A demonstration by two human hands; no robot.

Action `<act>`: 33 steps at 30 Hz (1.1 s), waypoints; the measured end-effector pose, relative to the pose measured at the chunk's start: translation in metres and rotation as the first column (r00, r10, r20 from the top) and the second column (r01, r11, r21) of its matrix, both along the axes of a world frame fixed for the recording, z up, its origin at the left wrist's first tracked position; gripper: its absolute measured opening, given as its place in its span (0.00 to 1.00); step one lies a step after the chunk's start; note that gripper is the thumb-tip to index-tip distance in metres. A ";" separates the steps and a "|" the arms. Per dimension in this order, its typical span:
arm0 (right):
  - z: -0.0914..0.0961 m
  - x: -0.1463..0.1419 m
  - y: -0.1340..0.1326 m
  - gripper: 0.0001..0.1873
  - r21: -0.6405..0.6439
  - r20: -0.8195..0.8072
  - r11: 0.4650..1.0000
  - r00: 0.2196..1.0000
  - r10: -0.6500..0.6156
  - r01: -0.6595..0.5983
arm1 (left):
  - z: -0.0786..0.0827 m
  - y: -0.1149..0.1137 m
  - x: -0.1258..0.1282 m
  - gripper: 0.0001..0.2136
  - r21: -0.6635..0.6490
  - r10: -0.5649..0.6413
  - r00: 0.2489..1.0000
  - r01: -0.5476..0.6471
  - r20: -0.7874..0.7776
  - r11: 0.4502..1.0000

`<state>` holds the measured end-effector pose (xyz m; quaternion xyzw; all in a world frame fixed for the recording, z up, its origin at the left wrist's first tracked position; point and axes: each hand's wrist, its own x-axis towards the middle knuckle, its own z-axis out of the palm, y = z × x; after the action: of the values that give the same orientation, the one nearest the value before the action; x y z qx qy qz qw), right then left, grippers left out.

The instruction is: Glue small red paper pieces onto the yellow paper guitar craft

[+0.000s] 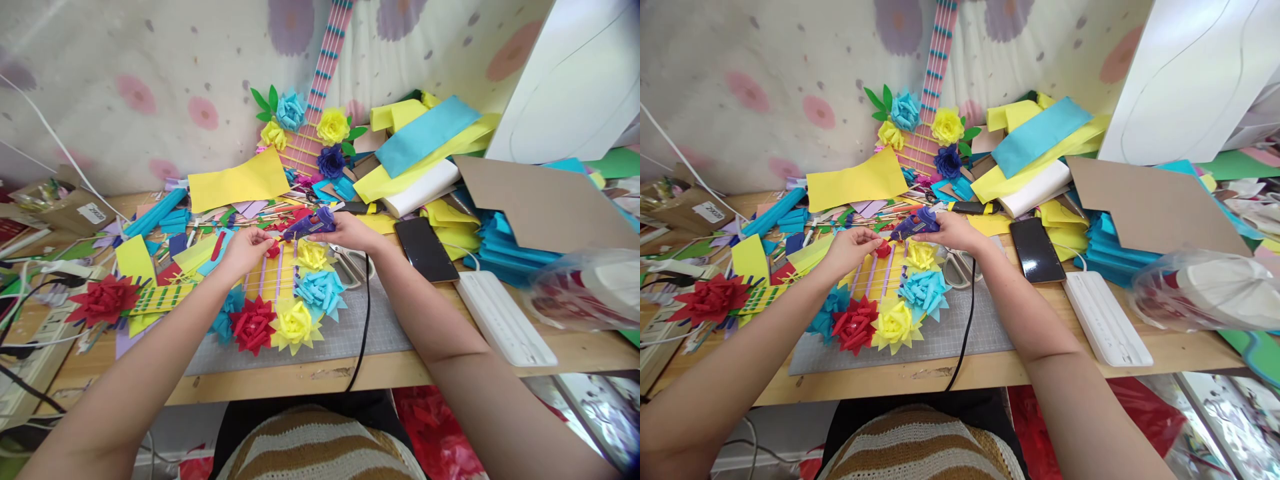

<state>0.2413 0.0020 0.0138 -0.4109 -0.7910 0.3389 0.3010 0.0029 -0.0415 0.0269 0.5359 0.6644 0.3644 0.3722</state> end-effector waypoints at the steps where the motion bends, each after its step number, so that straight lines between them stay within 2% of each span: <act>1: 0.000 0.000 0.000 0.24 0.000 0.001 1.000 1.000 0.004 -0.004 | 0.001 0.000 0.000 0.06 -0.009 0.006 1.000 -0.007 -0.006 1.000; 10: -0.004 -0.002 0.002 0.28 0.012 0.020 0.992 0.992 0.126 -0.126 | -0.001 0.003 -0.002 0.04 0.001 0.007 1.000 -0.007 -0.028 1.000; 15: -0.006 0.000 0.003 0.27 0.019 0.055 0.993 0.992 0.117 -0.118 | -0.003 0.004 -0.004 0.03 0.006 -0.004 1.000 0.005 -0.023 1.000; 19: -0.006 0.001 0.003 0.24 0.026 0.019 0.996 0.996 0.088 -0.089 | -0.004 0.005 -0.006 0.04 0.003 0.001 1.000 -0.001 -0.029 1.000; 24: -0.005 -0.001 0.003 0.26 0.027 0.021 0.994 0.995 0.101 -0.101 | -0.003 0.005 -0.005 0.03 -0.004 -0.006 0.999 0.006 -0.048 1.000; 28: -0.007 0.000 0.003 0.26 0.018 0.042 0.998 0.997 0.063 -0.063 | -0.001 0.005 -0.003 0.03 -0.024 -0.004 0.998 0.002 -0.061 1.000; 33: -0.004 0.006 0.007 0.28 -0.027 -0.068 0.998 0.996 0.053 -0.055 | 0.003 0.005 -0.005 0.04 -0.024 0.001 0.996 -0.004 -0.091 1.000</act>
<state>0.2470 0.0085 0.0093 -0.3820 -0.7863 0.3721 0.3120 -0.0021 -0.0369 0.0298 0.5465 0.6857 0.3319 0.3477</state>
